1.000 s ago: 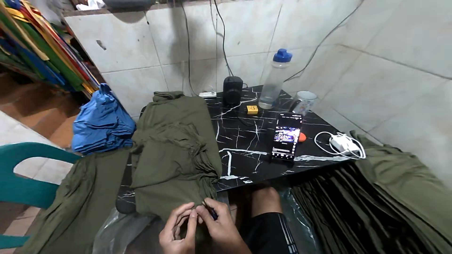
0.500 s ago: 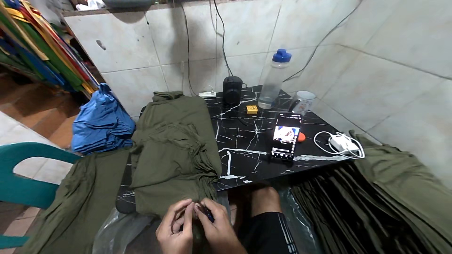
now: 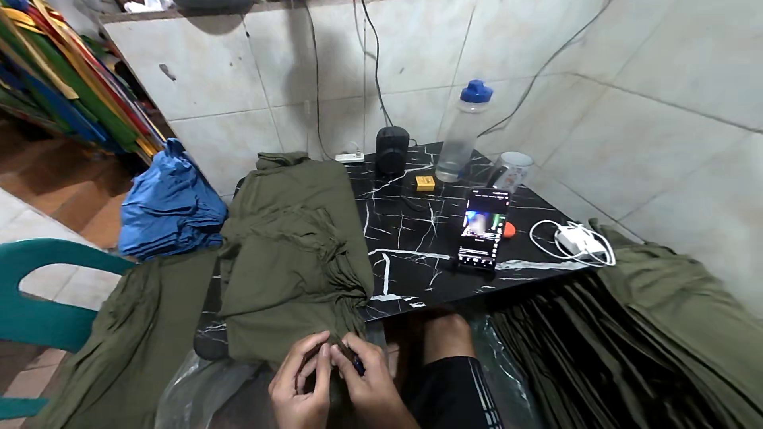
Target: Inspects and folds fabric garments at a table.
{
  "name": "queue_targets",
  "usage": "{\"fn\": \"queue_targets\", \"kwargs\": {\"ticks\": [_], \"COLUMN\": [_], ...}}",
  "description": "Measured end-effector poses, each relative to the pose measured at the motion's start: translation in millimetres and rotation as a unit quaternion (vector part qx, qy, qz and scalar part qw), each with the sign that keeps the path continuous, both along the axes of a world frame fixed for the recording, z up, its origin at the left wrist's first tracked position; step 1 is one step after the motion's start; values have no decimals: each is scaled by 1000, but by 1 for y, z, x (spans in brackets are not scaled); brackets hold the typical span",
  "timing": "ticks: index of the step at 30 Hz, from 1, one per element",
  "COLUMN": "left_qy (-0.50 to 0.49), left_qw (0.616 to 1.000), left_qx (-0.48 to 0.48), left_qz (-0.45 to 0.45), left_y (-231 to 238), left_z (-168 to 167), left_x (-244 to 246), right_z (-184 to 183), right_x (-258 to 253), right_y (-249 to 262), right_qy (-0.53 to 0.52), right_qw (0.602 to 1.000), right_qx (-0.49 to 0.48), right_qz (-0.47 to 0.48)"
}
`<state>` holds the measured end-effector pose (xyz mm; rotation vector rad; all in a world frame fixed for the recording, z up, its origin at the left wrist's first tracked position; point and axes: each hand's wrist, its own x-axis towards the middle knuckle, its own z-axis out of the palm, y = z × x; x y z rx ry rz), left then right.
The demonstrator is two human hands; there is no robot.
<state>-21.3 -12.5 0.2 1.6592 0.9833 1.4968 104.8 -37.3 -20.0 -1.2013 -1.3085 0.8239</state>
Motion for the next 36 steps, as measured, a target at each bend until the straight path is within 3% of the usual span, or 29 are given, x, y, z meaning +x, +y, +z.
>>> {"fn": "queue_targets", "kwargs": {"ticks": [8,13,26,31,36], "left_qy": [4,19,106,84,40], "left_qw": [1000,1000,989,993,996], "left_qx": [13,-3,47,80,72], "left_qz": [5,-9,-90,-24,14], "left_y": [0,-2,3,6,8], "left_z": [-6,-3,-9,-18,-19], "left_x": [0,0,-10,-8,-8], "right_z": [4,-2,12,19,15], "right_x": [-1,2,8,11,18], "right_y": [-1,1,-4,-9,-6], "right_qy": [-74,-43,-99,-141,-95], "right_qw": [993,998,994,990,995], "right_qx": [-63,-23,-9,-4,41], "right_qz": [-66,-45,-35,-19,-10]}}
